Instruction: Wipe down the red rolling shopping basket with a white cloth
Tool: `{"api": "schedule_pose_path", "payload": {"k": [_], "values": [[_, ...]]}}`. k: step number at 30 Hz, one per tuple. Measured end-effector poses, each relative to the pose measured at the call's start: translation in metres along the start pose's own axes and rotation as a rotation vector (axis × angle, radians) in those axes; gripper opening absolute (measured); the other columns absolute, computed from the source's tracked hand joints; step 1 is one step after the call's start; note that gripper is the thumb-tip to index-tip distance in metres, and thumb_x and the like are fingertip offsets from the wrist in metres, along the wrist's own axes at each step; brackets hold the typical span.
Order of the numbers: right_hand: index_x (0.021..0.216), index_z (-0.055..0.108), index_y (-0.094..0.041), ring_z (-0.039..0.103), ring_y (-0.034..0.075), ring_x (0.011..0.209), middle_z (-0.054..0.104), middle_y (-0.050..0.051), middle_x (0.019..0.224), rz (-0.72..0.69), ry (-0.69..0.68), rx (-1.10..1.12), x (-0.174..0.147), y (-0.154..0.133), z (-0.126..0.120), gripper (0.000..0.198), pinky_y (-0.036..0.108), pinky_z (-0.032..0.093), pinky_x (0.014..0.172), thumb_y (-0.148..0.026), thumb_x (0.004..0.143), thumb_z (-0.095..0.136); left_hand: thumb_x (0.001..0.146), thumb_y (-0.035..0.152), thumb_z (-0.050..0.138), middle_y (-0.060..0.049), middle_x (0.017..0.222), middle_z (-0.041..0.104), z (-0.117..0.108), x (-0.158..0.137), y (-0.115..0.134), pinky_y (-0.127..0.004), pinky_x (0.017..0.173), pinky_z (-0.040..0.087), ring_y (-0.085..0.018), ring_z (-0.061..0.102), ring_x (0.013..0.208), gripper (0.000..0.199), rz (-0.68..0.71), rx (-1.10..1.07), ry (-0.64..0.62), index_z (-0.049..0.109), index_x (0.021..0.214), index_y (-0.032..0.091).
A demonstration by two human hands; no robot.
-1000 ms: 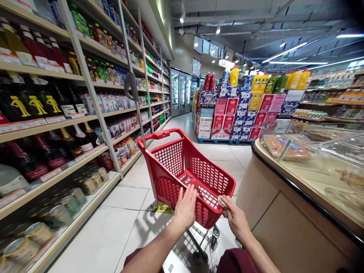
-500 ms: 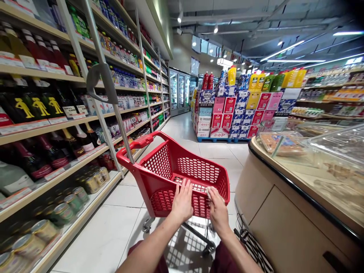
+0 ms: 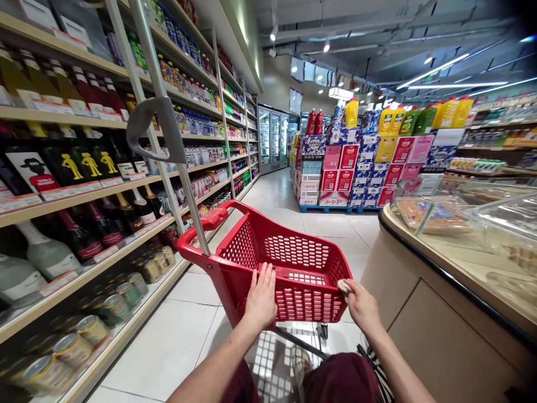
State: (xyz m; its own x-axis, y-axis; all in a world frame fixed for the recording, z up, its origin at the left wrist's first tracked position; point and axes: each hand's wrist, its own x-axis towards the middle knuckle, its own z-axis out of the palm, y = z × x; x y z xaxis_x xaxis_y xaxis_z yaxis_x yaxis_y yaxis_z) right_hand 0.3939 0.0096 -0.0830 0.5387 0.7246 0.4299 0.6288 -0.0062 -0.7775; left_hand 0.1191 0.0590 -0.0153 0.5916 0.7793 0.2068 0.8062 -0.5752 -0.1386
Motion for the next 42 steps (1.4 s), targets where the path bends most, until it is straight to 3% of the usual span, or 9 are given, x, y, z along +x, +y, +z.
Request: {"api": "schedule_pose_path", "payload": {"k": [5, 10, 15, 21, 28, 34, 36, 40, 42], "values": [[0.099, 0.063, -0.015, 0.048, 0.021, 0.11, 0.059, 0.01, 0.11, -0.097, 0.005, -0.056, -0.005, -0.031, 0.048, 0.041, 0.043, 0.033, 0.099, -0.014, 0.07, 0.034, 0.073, 0.032, 0.039, -0.013, 0.144, 0.013, -0.004, 0.009, 0.016, -0.045, 0.107, 0.004, -0.026, 0.0, 0.133, 0.07, -0.009, 0.005, -0.025, 0.021, 0.134, 0.004], [0.118, 0.052, -0.019, 0.042, 0.017, 0.117, 0.052, 0.006, 0.122, -0.394, -0.131, 0.032, -0.021, -0.051, 0.072, 0.044, 0.041, 0.034, 0.099, -0.014, 0.078, 0.033, 0.071, 0.029, 0.041, -0.012, 0.144, 0.014, -0.008, 0.01, 0.008, -0.045, 0.107, 0.004, -0.024, 0.001, 0.133, 0.071, -0.006, 0.021, -0.002, 0.019, 0.135, 0.005], [0.114, 0.054, -0.014, 0.045, 0.021, 0.113, 0.055, 0.011, 0.116, -0.175, 0.097, -0.082, -0.005, -0.029, 0.065, 0.042, 0.045, 0.033, 0.098, -0.017, 0.078, 0.032, 0.072, 0.024, 0.04, -0.012, 0.144, 0.017, -0.006, 0.003, -0.021, -0.044, 0.108, 0.002, -0.024, 0.001, 0.133, 0.068, -0.131, 0.09, 0.075, 0.021, 0.135, 0.006], [0.119, 0.051, -0.02, 0.041, 0.017, 0.118, 0.051, 0.005, 0.123, -0.42, -0.101, 0.026, -0.016, -0.078, 0.108, 0.045, 0.039, 0.034, 0.1, -0.011, 0.079, 0.031, 0.073, 0.028, 0.041, -0.013, 0.143, 0.02, -0.002, 0.006, -0.027, -0.043, 0.108, 0.0, -0.024, 0.002, 0.133, 0.068, -0.097, 0.092, 0.08, 0.022, 0.134, 0.004], [0.11, 0.056, -0.013, 0.044, 0.022, 0.114, 0.055, 0.011, 0.115, -0.177, 0.065, -0.168, 0.004, -0.023, 0.066, 0.041, 0.045, 0.032, 0.099, -0.017, 0.077, 0.033, 0.076, 0.026, 0.038, -0.01, 0.144, 0.017, 0.004, 0.004, -0.026, -0.043, 0.108, -0.001, -0.023, 0.002, 0.133, 0.067, -0.065, 0.062, 0.076, 0.016, 0.136, 0.006], [0.115, 0.054, -0.018, 0.042, 0.017, 0.117, 0.054, 0.007, 0.12, -0.41, -0.118, 0.005, -0.02, -0.087, 0.111, 0.043, 0.04, 0.034, 0.1, -0.012, 0.078, 0.032, 0.073, 0.023, 0.039, -0.011, 0.143, 0.02, -0.004, 0.001, -0.033, -0.043, 0.108, 0.001, -0.022, 0.003, 0.133, 0.067, -0.05, 0.061, 0.083, 0.02, 0.135, 0.007], [0.115, 0.054, -0.018, 0.044, 0.017, 0.115, 0.055, 0.007, 0.119, -0.398, -0.134, 0.005, -0.019, -0.084, 0.108, 0.042, 0.039, 0.035, 0.099, -0.014, 0.079, 0.033, 0.072, 0.023, 0.041, -0.01, 0.143, 0.021, -0.012, -0.003, -0.044, -0.045, 0.108, -0.001, -0.023, 0.002, 0.133, 0.066, -0.101, 0.082, 0.114, 0.024, 0.134, 0.008], [0.114, 0.054, -0.014, 0.043, 0.022, 0.115, 0.055, 0.01, 0.117, -0.256, 0.046, -0.085, -0.013, -0.052, 0.089, 0.041, 0.047, 0.032, 0.099, -0.02, 0.079, 0.033, 0.068, 0.021, 0.043, -0.011, 0.143, 0.02, -0.019, -0.009, -0.063, -0.046, 0.108, -0.001, -0.024, 0.001, 0.133, 0.068, -0.211, 0.12, 0.164, 0.027, 0.133, 0.007], [0.116, 0.053, -0.014, 0.041, 0.022, 0.118, 0.054, 0.011, 0.119, -0.29, 0.038, -0.06, -0.018, -0.062, 0.1, 0.041, 0.047, 0.031, 0.1, -0.019, 0.08, 0.032, 0.068, 0.02, 0.042, -0.01, 0.143, 0.02, -0.017, -0.01, -0.064, -0.044, 0.108, 0.0, -0.023, 0.001, 0.133, 0.069, -0.198, 0.121, 0.15, 0.026, 0.133, 0.007]]}}
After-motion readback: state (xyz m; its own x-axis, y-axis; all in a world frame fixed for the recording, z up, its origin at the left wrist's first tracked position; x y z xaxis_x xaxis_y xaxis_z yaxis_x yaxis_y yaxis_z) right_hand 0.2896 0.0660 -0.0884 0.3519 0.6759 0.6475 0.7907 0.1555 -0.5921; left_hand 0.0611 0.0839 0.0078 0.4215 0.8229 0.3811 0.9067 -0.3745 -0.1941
